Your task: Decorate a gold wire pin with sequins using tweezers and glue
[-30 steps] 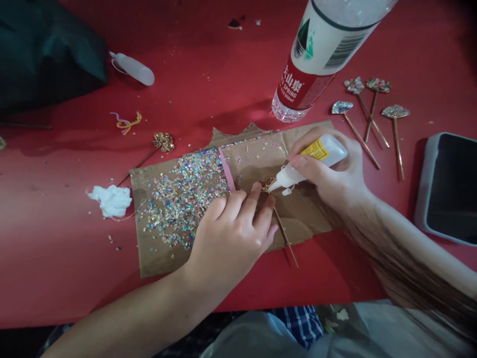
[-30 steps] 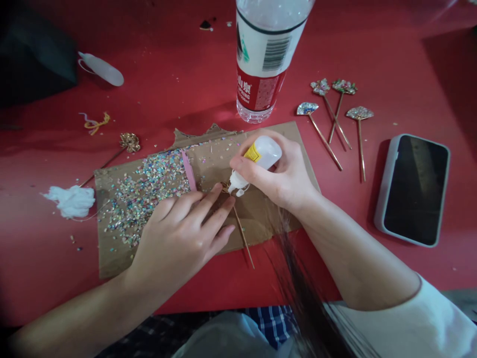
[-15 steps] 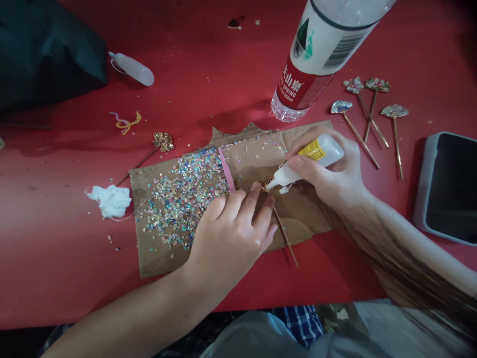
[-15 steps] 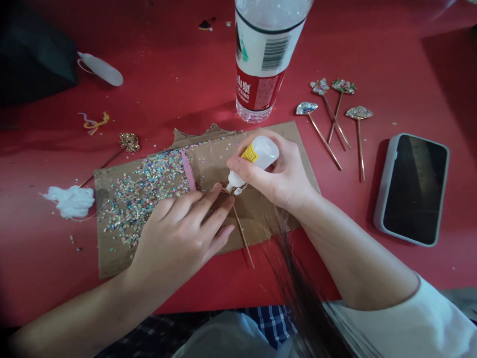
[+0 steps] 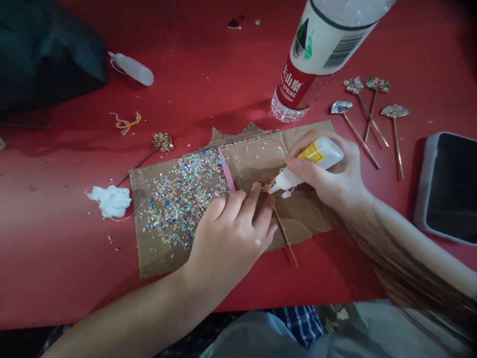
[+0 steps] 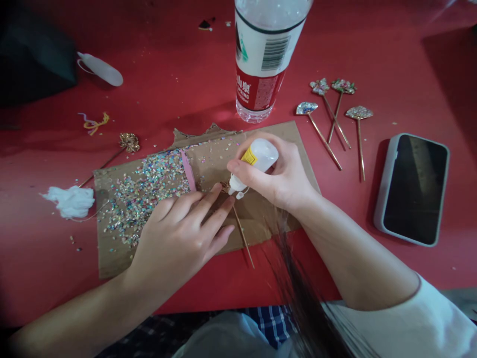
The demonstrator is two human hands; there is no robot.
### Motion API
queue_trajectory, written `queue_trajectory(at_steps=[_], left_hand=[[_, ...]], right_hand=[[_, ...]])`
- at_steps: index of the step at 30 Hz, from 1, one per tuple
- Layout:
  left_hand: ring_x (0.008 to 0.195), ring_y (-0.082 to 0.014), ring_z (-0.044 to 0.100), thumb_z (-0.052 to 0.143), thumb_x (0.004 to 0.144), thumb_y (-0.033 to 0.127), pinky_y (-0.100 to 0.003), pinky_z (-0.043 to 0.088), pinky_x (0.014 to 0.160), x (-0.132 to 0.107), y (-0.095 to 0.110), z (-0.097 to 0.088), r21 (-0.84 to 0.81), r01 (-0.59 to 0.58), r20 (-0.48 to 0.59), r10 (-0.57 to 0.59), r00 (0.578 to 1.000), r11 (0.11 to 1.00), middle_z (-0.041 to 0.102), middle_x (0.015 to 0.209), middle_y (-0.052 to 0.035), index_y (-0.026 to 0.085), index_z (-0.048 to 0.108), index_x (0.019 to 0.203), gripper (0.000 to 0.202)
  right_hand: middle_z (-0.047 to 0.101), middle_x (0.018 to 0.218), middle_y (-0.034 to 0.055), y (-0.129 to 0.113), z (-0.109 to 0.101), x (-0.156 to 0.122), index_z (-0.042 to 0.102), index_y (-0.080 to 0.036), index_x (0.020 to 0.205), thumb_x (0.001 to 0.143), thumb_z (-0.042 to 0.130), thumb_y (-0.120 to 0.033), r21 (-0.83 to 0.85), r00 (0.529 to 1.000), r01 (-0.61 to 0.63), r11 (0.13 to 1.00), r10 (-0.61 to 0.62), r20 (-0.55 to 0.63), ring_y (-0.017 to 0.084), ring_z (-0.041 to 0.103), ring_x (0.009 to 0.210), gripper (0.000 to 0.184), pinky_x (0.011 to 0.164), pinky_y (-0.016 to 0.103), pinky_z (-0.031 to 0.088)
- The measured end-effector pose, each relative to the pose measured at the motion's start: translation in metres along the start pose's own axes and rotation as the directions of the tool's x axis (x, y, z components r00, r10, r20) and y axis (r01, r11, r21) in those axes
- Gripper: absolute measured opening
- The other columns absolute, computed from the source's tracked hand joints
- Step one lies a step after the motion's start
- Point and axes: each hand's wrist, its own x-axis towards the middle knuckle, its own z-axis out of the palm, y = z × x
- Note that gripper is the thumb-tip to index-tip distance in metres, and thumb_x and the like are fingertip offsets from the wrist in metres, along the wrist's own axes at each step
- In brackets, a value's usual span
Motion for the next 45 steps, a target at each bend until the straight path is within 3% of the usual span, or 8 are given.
queue_trajectory(at_steps=[4, 11, 17, 32, 45], left_hand=[[0.099, -0.0224, 0.059, 0.047, 0.092, 0.036, -0.035, 0.042, 0.073, -0.0004, 0.0006, -0.0002, 0.01, 0.002, -0.012, -0.002, 1.0, 1.0, 0.059, 0.128, -0.0087, 0.021, 0.059, 0.123, 0.036], [0.105, -0.0255, 0.057, 0.051, 0.09, 0.039, -0.036, 0.043, 0.075, -0.0017, 0.0029, -0.0037, -0.013, 0.008, 0.065, -0.008, 0.998, 1.0, 0.054, 0.133, -0.0116, 0.022, 0.056, 0.126, 0.041], [0.106, -0.0252, 0.056, 0.051, 0.09, 0.04, -0.036, 0.044, 0.075, -0.0018, 0.0038, -0.0049, -0.008, 0.012, 0.087, -0.011, 0.996, 1.0, 0.054, 0.134, -0.0111, 0.023, 0.055, 0.128, 0.042], [0.109, -0.0263, 0.056, 0.051, 0.09, 0.043, -0.036, 0.044, 0.076, -0.0017, 0.0048, -0.0067, -0.001, 0.014, 0.12, -0.014, 0.993, 1.0, 0.051, 0.136, -0.0117, 0.024, 0.052, 0.131, 0.045], [0.108, -0.0262, 0.056, 0.051, 0.09, 0.043, -0.036, 0.044, 0.077, -0.002, 0.0051, -0.0068, -0.001, 0.014, 0.13, -0.014, 0.991, 1.0, 0.051, 0.137, -0.0116, 0.025, 0.05, 0.133, 0.047]], right_hand=[[0.055, 0.06, -0.0033, -0.0001, -0.0007, -0.0004, 0.06, -0.02, 0.066, 0.072, 0.067, -0.026, -0.005, 1.0, 0.011, 1.0, -0.012, -0.012, 0.009, 0.045, 0.054, 0.01, 0.048, 0.024, 0.037], [0.056, 0.061, -0.0013, -0.0023, -0.0002, 0.0003, 0.061, -0.023, 0.066, 0.072, 0.069, -0.026, 0.014, 0.999, -0.018, 1.0, 0.019, -0.028, 0.012, 0.047, 0.055, 0.01, 0.049, 0.028, 0.04], [0.055, 0.06, -0.0017, 0.0053, -0.0005, 0.0016, 0.062, -0.022, 0.068, 0.073, 0.069, -0.032, 0.063, 0.997, 0.042, 0.997, -0.037, -0.073, 0.011, 0.045, 0.051, 0.014, 0.047, 0.027, 0.037], [0.057, 0.063, -0.0023, 0.0005, 0.0013, 0.0016, 0.062, -0.019, 0.069, 0.072, 0.07, -0.029, 0.009, 0.999, 0.025, 1.0, -0.025, 0.023, 0.009, 0.048, 0.058, 0.013, 0.05, 0.024, 0.037], [0.056, 0.06, -0.003, -0.0012, 0.0007, 0.0001, 0.061, -0.02, 0.068, 0.072, 0.07, -0.024, 0.065, 0.999, -0.036, 0.997, 0.034, 0.031, 0.009, 0.047, 0.054, 0.011, 0.049, 0.025, 0.038]])
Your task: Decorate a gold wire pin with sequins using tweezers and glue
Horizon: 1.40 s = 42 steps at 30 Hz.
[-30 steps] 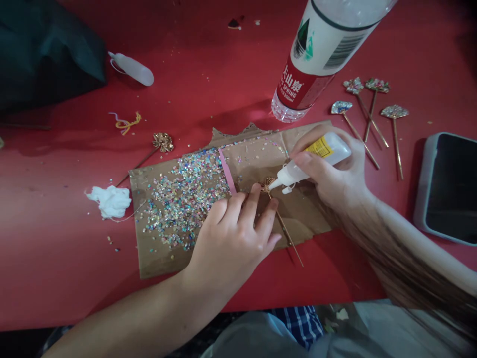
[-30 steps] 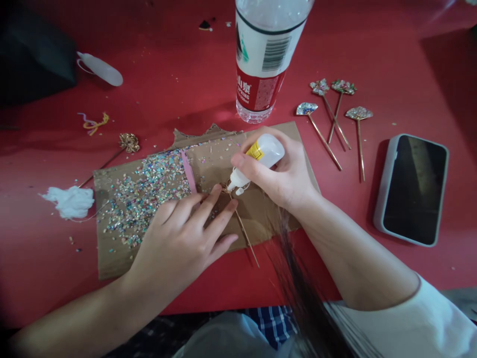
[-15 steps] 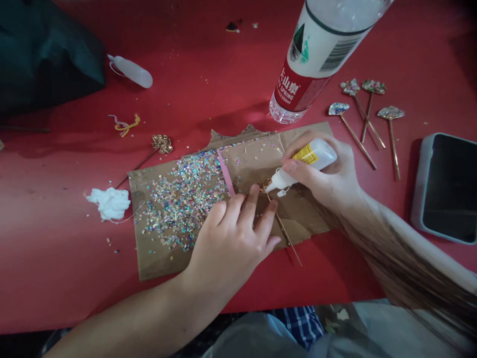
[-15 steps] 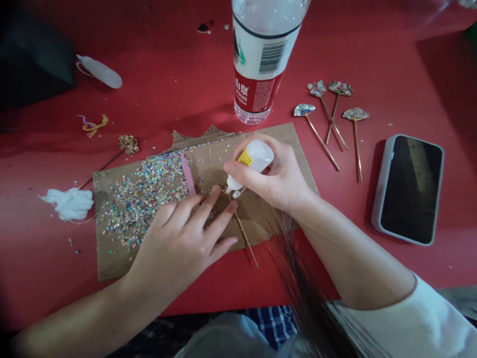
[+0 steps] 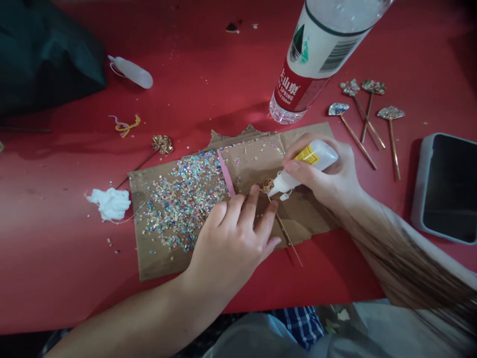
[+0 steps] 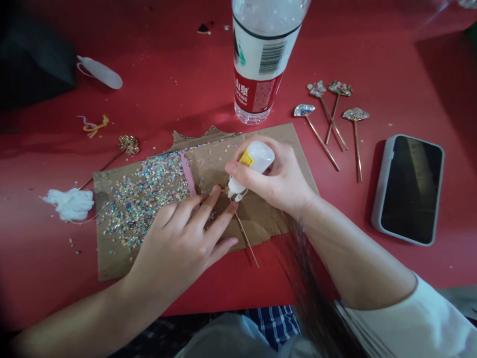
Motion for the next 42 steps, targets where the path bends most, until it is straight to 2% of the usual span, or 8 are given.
queue_trajectory(at_steps=[5, 12, 16, 22, 28, 35, 42], left_hand=[[0.108, -0.0266, 0.056, 0.053, 0.088, 0.044, -0.036, 0.044, 0.077, -0.0002, 0.0002, -0.0005, -0.008, 0.003, -0.001, -0.003, 1.0, 1.0, 0.051, 0.137, -0.0121, 0.025, 0.051, 0.132, 0.048], [0.108, -0.0263, 0.056, 0.053, 0.088, 0.045, -0.036, 0.045, 0.077, -0.0003, 0.0003, -0.0011, 0.002, -0.002, 0.001, 0.002, 1.0, 1.0, 0.051, 0.137, -0.0123, 0.025, 0.051, 0.131, 0.048], [0.11, -0.0259, 0.055, 0.051, 0.089, 0.045, -0.036, 0.045, 0.078, 0.0001, 0.0006, -0.0017, 0.022, -0.003, 0.018, 0.002, 1.0, 1.0, 0.05, 0.137, -0.0126, 0.026, 0.05, 0.132, 0.047], [0.109, -0.0259, 0.055, 0.049, 0.09, 0.046, -0.036, 0.045, 0.078, 0.0005, 0.0004, -0.0025, 0.042, -0.004, 0.018, 0.003, 1.0, 0.999, 0.05, 0.137, -0.0117, 0.026, 0.05, 0.132, 0.047], [0.108, -0.0259, 0.056, 0.051, 0.089, 0.045, -0.036, 0.045, 0.076, 0.0003, 0.0002, -0.0018, 0.042, -0.009, 0.003, 0.009, 1.0, 0.999, 0.051, 0.137, -0.0117, 0.027, 0.051, 0.131, 0.046], [0.109, -0.0263, 0.055, 0.05, 0.089, 0.046, -0.037, 0.044, 0.077, 0.0005, 0.0006, -0.0004, 0.044, 0.002, 0.011, -0.003, 1.0, 0.999, 0.05, 0.137, -0.011, 0.027, 0.05, 0.132, 0.046], [0.11, -0.0263, 0.055, 0.05, 0.089, 0.046, -0.038, 0.044, 0.078, -0.0018, 0.0002, 0.0012, 0.028, -0.002, -0.007, 0.002, 1.0, 1.0, 0.051, 0.137, -0.0103, 0.029, 0.049, 0.132, 0.046]], right_hand=[[0.054, 0.058, -0.0033, 0.0025, 0.0002, 0.0007, 0.061, -0.023, 0.065, 0.071, 0.069, -0.027, 0.009, 0.999, -0.024, 1.0, 0.024, -0.029, 0.01, 0.046, 0.051, 0.011, 0.046, 0.025, 0.038], [0.051, 0.056, -0.0029, 0.0061, -0.0002, 0.0025, 0.059, -0.025, 0.067, 0.073, 0.067, -0.041, 0.029, 0.999, -0.027, 0.999, 0.028, -0.042, 0.011, 0.046, 0.048, 0.019, 0.043, 0.026, 0.038], [0.05, 0.056, -0.0035, 0.0061, 0.0003, 0.0043, 0.06, -0.023, 0.068, 0.072, 0.068, -0.039, 0.093, 0.998, -0.027, 0.995, 0.033, -0.061, 0.011, 0.046, 0.048, 0.019, 0.043, 0.025, 0.039], [0.051, 0.056, -0.004, 0.0061, 0.0004, 0.0052, 0.059, -0.022, 0.068, 0.072, 0.068, -0.032, 0.091, 0.997, -0.013, 0.996, 0.02, -0.073, 0.01, 0.046, 0.047, 0.013, 0.044, 0.024, 0.041], [0.05, 0.057, -0.004, 0.0058, 0.0013, 0.0057, 0.056, -0.022, 0.071, 0.074, 0.067, -0.036, 0.053, 0.997, -0.003, 0.999, 0.007, -0.081, 0.01, 0.048, 0.05, 0.018, 0.046, 0.025, 0.043], [0.05, 0.059, -0.0036, 0.0034, 0.0008, 0.0047, 0.058, -0.02, 0.071, 0.073, 0.068, -0.036, 0.124, 0.995, -0.059, 0.991, 0.069, -0.074, 0.009, 0.045, 0.051, 0.019, 0.048, 0.024, 0.042], [0.048, 0.059, -0.0035, 0.0057, -0.0003, 0.0049, 0.058, -0.02, 0.071, 0.074, 0.068, -0.041, 0.158, 0.996, -0.065, 0.985, 0.075, -0.058, 0.008, 0.044, 0.051, 0.023, 0.047, 0.024, 0.041]])
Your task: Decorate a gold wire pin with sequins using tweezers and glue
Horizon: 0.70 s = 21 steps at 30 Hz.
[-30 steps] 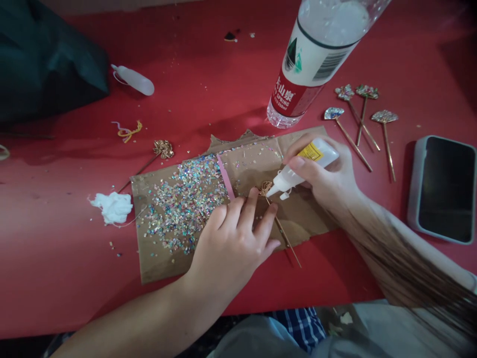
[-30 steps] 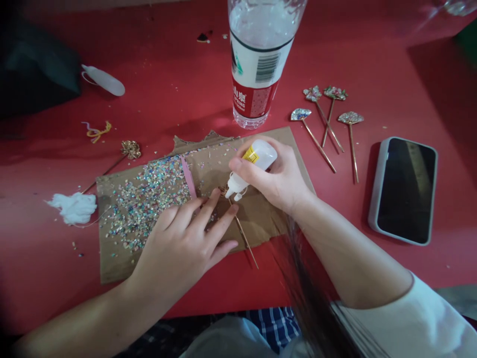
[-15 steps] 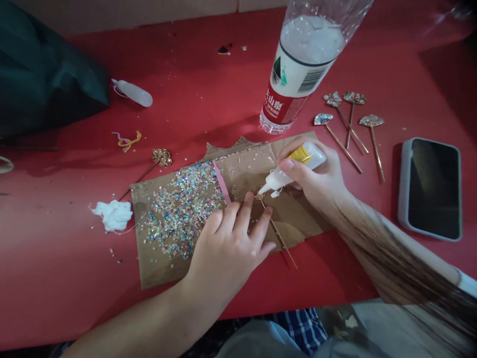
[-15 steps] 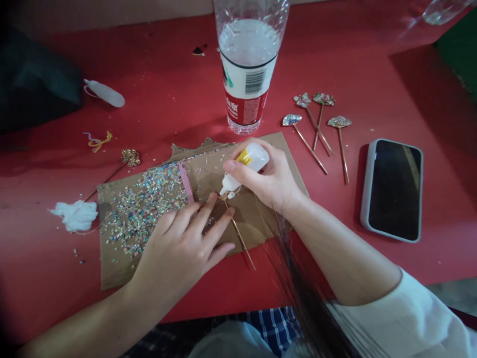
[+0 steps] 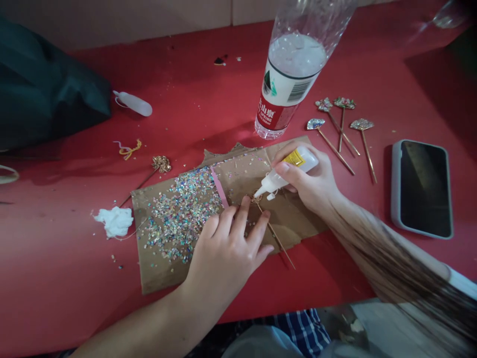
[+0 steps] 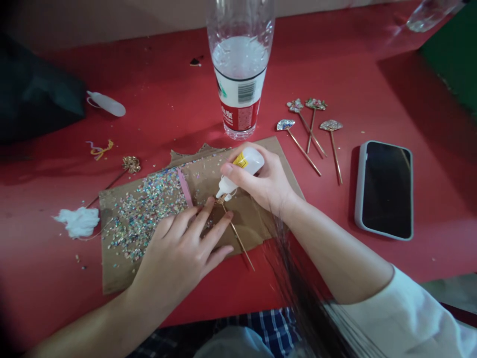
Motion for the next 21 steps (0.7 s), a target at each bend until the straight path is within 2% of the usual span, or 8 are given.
queue_trajectory(at_steps=[4, 7, 11, 15, 21], left_hand=[[0.108, -0.0258, 0.056, 0.049, 0.09, 0.045, -0.038, 0.042, 0.077, -0.002, 0.001, -0.001, 0.001, -0.011, -0.05, 0.011, 0.999, 1.0, 0.052, 0.136, -0.0099, 0.028, 0.05, 0.131, 0.044], [0.103, -0.0229, 0.057, 0.05, 0.091, 0.041, -0.036, 0.04, 0.076, -0.001, -0.002, -0.004, -0.008, -0.033, -0.126, 0.032, 0.991, 0.999, 0.056, 0.132, -0.0054, 0.026, 0.054, 0.126, 0.039], [0.091, -0.0199, 0.058, 0.054, 0.089, 0.034, -0.035, 0.036, 0.071, 0.003, -0.011, -0.01, 0.013, -0.029, -0.223, 0.031, 0.974, 1.0, 0.068, 0.108, 0.0022, 0.025, 0.062, 0.107, 0.022], [0.083, -0.0188, 0.056, 0.058, 0.087, 0.03, -0.034, 0.034, 0.069, 0.008, -0.02, -0.009, 0.004, 0.02, -0.269, -0.019, 0.963, 1.0, 0.068, 0.092, 0.0021, 0.023, 0.06, 0.094, 0.01], [0.077, -0.0182, 0.054, 0.065, 0.082, 0.031, -0.032, 0.034, 0.071, 0.017, -0.021, -0.002, -0.09, 0.101, -0.269, -0.122, 0.956, 0.991, 0.062, 0.074, 0.0024, 0.022, 0.052, 0.08, 0.016]], right_hand=[[0.048, 0.06, -0.0034, 0.002, -0.001, 0.0, 0.058, -0.019, 0.073, 0.075, 0.067, -0.042, 0.019, 1.0, -0.002, 1.0, 0.002, 0.015, 0.008, 0.045, 0.053, 0.025, 0.048, 0.023, 0.041], [0.05, 0.062, -0.0033, 0.001, -0.001, 0.001, 0.058, -0.019, 0.074, 0.074, 0.068, -0.041, 0.063, 1.0, 0.0, 0.998, -0.002, 0.021, 0.008, 0.045, 0.054, 0.024, 0.049, 0.023, 0.04], [0.051, 0.062, -0.0041, -0.001, -0.001, 0.001, 0.057, -0.018, 0.074, 0.073, 0.069, -0.037, 0.07, 0.999, -0.026, 0.997, 0.023, 0.034, 0.007, 0.045, 0.054, 0.022, 0.05, 0.022, 0.039], [0.052, 0.064, -0.0039, -0.002, -0.002, 0.001, 0.057, -0.017, 0.074, 0.074, 0.068, -0.039, 0.081, 0.999, -0.015, 0.997, 0.012, 0.04, 0.007, 0.045, 0.055, 0.024, 0.052, 0.022, 0.038], [0.053, 0.065, -0.0032, 0.0, -0.003, 0.002, 0.056, -0.016, 0.076, 0.074, 0.067, -0.042, 0.136, 0.998, -0.013, 0.991, 0.004, 0.064, 0.008, 0.046, 0.058, 0.028, 0.055, 0.024, 0.038]])
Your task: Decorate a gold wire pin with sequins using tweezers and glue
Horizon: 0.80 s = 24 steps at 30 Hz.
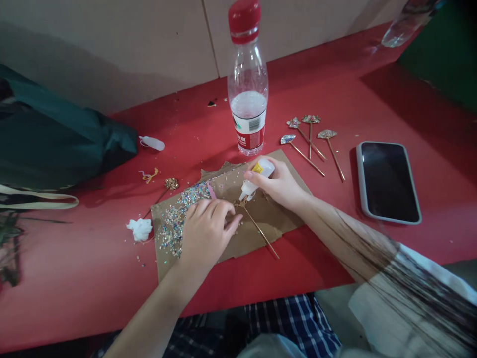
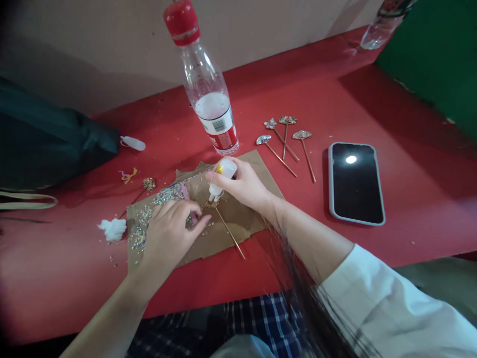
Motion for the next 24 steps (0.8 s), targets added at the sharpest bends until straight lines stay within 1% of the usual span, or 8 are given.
queue_trajectory(at_steps=[3, 6, 10, 14, 18, 24], left_hand=[[0.076, -0.0176, 0.054, 0.07, 0.078, 0.03, -0.031, 0.035, 0.072, 0.003, 0.005, 0.004, -0.033, 0.052, 0.03, -0.051, 0.998, 0.998, 0.061, 0.074, 0.0026, 0.021, 0.052, 0.08, 0.021], [0.077, -0.0179, 0.055, 0.074, 0.074, 0.029, -0.032, 0.036, 0.072, 0.006, 0.01, 0.006, -0.029, 0.107, 0.059, -0.105, 0.993, 0.994, 0.062, 0.074, 0.0027, 0.021, 0.051, 0.08, 0.025], [0.079, -0.0181, 0.055, 0.071, 0.076, 0.027, -0.033, 0.037, 0.074, 0.011, 0.015, 0.008, -0.025, 0.162, 0.058, -0.16, 0.985, 0.986, 0.063, 0.076, 0.0029, 0.022, 0.05, 0.078, 0.022], [0.078, -0.0183, 0.056, 0.066, 0.08, 0.023, -0.033, 0.037, 0.073, 0.015, 0.018, 0.008, -0.01, 0.178, 0.06, -0.177, 0.982, 0.984, 0.062, 0.075, 0.0025, 0.022, 0.05, 0.076, 0.016], [0.078, -0.0184, 0.057, 0.062, 0.082, 0.021, -0.035, 0.037, 0.075, 0.019, 0.018, 0.008, -0.009, 0.178, 0.077, -0.177, 0.981, 0.984, 0.063, 0.076, 0.0015, 0.021, 0.051, 0.077, 0.012], [0.072, -0.0164, 0.057, 0.062, 0.08, 0.022, -0.033, 0.039, 0.072, 0.023, 0.015, 0.005, -0.093, 0.246, 0.126, -0.234, 0.964, 0.965, 0.063, 0.075, -0.0003, 0.019, 0.053, 0.077, 0.01]], right_hand=[[0.051, 0.065, -0.0037, 0.001, -0.001, 0.001, 0.056, -0.016, 0.076, 0.073, 0.068, -0.041, 0.032, 1.0, 0.004, 0.999, -0.004, 0.002, 0.008, 0.045, 0.058, 0.028, 0.055, 0.024, 0.038], [0.051, 0.065, -0.0038, 0.001, -0.002, 0.001, 0.055, -0.016, 0.076, 0.073, 0.068, -0.041, 0.056, 1.0, 0.005, 0.998, -0.005, 0.004, 0.008, 0.045, 0.058, 0.028, 0.056, 0.024, 0.038], [0.051, 0.067, -0.003, 0.001, -0.003, 0.002, 0.053, -0.017, 0.074, 0.075, 0.066, -0.042, 0.071, 1.0, 0.012, 0.997, -0.013, 0.008, 0.009, 0.046, 0.062, 0.029, 0.058, 0.025, 0.038], [0.049, 0.065, -0.0039, 0.002, -0.004, 0.003, 0.052, -0.017, 0.073, 0.074, 0.066, -0.041, 0.091, 1.0, 0.012, 0.996, -0.013, 0.003, 0.009, 0.044, 0.06, 0.028, 0.057, 0.025, 0.036], [0.05, 0.064, -0.004, 0.004, -0.004, 0.005, 0.052, -0.017, 0.073, 0.072, 0.067, -0.042, 0.109, 1.0, 0.019, 0.994, -0.018, -0.011, 0.009, 0.044, 0.06, 0.029, 0.057, 0.026, 0.035], [0.05, 0.063, -0.0039, 0.006, -0.004, 0.008, 0.05, -0.018, 0.07, 0.073, 0.066, -0.045, 0.154, 0.999, 0.036, 0.987, -0.033, -0.021, 0.01, 0.045, 0.061, 0.032, 0.058, 0.027, 0.035]])
